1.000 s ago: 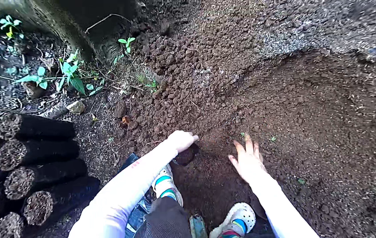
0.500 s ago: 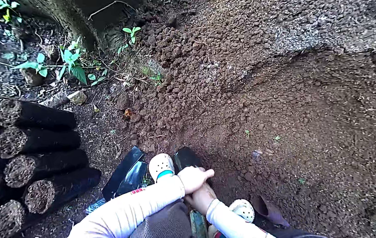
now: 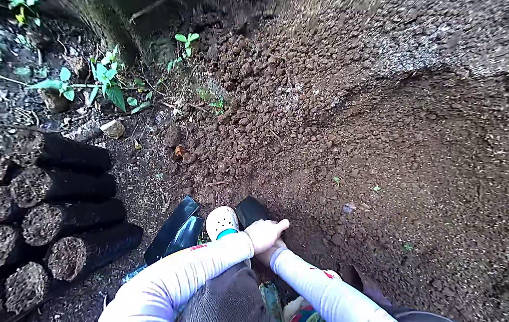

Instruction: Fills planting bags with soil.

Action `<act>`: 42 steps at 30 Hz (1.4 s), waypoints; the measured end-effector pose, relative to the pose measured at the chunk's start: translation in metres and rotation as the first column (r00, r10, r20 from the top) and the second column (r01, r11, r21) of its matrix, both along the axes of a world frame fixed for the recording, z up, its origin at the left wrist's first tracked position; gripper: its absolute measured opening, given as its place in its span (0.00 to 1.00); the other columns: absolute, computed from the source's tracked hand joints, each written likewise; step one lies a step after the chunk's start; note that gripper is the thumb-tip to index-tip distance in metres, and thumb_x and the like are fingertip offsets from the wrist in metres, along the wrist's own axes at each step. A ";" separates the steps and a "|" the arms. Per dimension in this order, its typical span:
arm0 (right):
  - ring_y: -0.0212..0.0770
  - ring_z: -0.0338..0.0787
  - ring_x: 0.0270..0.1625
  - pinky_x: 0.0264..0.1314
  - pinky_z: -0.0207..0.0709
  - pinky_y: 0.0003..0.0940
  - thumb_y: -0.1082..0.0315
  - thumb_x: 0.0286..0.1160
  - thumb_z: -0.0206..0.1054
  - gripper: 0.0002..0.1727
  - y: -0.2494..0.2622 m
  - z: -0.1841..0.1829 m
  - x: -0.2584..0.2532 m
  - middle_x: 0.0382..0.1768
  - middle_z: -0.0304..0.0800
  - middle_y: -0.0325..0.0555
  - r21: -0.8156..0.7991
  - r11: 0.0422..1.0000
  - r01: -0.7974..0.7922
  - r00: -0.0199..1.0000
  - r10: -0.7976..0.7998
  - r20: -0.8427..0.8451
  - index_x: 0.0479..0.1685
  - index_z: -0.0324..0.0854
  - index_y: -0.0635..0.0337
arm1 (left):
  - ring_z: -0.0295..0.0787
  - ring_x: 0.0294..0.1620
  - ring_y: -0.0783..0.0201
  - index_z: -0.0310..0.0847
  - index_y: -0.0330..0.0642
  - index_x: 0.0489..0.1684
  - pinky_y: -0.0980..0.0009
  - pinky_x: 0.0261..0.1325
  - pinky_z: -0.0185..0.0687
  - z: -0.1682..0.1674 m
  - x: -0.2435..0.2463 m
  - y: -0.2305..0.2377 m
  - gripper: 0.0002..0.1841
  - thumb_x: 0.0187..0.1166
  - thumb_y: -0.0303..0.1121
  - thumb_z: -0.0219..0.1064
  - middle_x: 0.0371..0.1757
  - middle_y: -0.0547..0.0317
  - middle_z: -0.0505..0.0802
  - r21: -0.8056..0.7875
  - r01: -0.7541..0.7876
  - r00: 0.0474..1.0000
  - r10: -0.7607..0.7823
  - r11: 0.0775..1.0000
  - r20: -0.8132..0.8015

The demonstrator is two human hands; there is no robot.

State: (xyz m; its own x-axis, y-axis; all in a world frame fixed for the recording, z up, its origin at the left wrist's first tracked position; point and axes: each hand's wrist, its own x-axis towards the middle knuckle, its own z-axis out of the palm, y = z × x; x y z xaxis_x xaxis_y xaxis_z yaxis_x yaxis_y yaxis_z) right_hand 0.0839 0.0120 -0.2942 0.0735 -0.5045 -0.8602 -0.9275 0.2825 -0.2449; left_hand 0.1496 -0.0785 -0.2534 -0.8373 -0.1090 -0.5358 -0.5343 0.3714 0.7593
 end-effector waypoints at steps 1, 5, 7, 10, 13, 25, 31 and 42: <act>0.64 0.71 0.85 0.86 0.58 0.69 0.44 0.86 0.58 0.34 -0.015 0.015 -0.010 0.79 0.77 0.65 -0.002 1.000 -0.020 1.000 0.020 0.011 0.78 0.77 0.62 | 0.86 0.67 0.33 0.67 0.41 0.81 0.37 0.69 0.78 0.007 0.001 -0.010 0.20 0.96 0.35 0.47 0.62 0.31 0.88 -0.007 -0.086 0.996 0.086 0.996 0.011; 0.59 0.76 0.83 0.85 0.67 0.55 0.53 0.92 0.54 0.27 -0.055 0.069 -0.048 0.76 0.80 0.63 -0.307 0.932 -0.194 0.976 0.216 0.038 0.71 0.80 0.68 | 0.90 0.61 0.40 0.70 0.38 0.77 0.40 0.66 0.82 0.030 0.024 -0.062 0.19 0.94 0.36 0.49 0.58 0.36 0.91 -0.051 -0.455 0.889 0.457 0.889 0.029; 0.59 0.76 0.83 0.88 0.64 0.50 0.61 0.92 0.56 0.20 -0.052 0.075 -0.063 0.73 0.83 0.63 -0.501 0.835 -0.229 0.953 0.296 0.058 0.62 0.84 0.71 | 0.90 0.60 0.38 0.67 0.38 0.79 0.39 0.64 0.82 0.027 0.040 -0.074 0.20 0.92 0.33 0.52 0.59 0.35 0.90 -0.127 -0.491 0.859 0.503 0.862 0.092; 0.61 0.65 0.89 0.95 0.47 0.57 0.65 0.88 0.59 0.16 -0.055 0.074 -0.076 0.78 0.78 0.60 -0.574 0.781 -0.247 0.958 0.288 -0.020 0.59 0.89 0.63 | 0.86 0.66 0.31 0.56 0.40 0.89 0.34 0.60 0.81 0.044 0.045 -0.082 0.36 0.79 0.33 0.67 0.68 0.31 0.85 -0.385 -0.305 0.821 0.446 0.871 0.357; 0.63 0.62 0.90 0.95 0.39 0.61 0.69 0.88 0.58 0.16 -0.057 0.070 -0.079 0.79 0.76 0.60 -0.507 0.805 -0.309 0.948 0.302 -0.099 0.64 0.89 0.55 | 0.72 0.78 0.27 0.51 0.45 0.95 0.30 0.67 0.73 0.038 0.029 -0.076 0.48 0.72 0.33 0.76 0.82 0.29 0.72 -0.471 -0.201 0.846 0.395 0.859 0.358; 0.64 0.77 0.79 0.87 0.56 0.63 0.69 0.87 0.58 0.17 -0.029 0.095 -0.091 0.69 0.84 0.61 -0.570 0.768 -0.291 0.956 0.246 -0.157 0.61 0.91 0.47 | 0.88 0.66 0.34 0.79 0.40 0.74 0.37 0.60 0.83 0.000 -0.013 -0.079 0.21 0.91 0.21 0.45 0.70 0.36 0.87 -0.507 0.267 0.954 -0.299 0.820 0.020; 0.49 0.76 0.83 0.87 0.67 0.38 0.69 0.87 0.54 0.21 0.009 0.108 -0.037 0.79 0.79 0.57 -0.509 0.847 0.154 0.980 -0.066 0.186 0.71 0.82 0.67 | 0.88 0.62 0.32 0.75 0.44 0.79 0.35 0.58 0.81 0.012 0.007 -0.048 0.20 0.92 0.26 0.49 0.66 0.34 0.87 -0.343 0.125 0.991 -0.135 0.931 -0.005; 0.62 0.72 0.85 0.85 0.64 0.62 0.40 0.91 0.48 0.38 0.006 0.050 0.008 0.80 0.76 0.66 0.034 0.998 0.050 0.998 -0.049 -0.034 0.79 0.75 0.66 | 0.89 0.60 0.32 0.67 0.46 0.84 0.36 0.58 0.81 0.011 0.013 0.000 0.22 0.94 0.28 0.43 0.61 0.32 0.89 -0.210 0.274 0.962 -0.266 0.939 0.063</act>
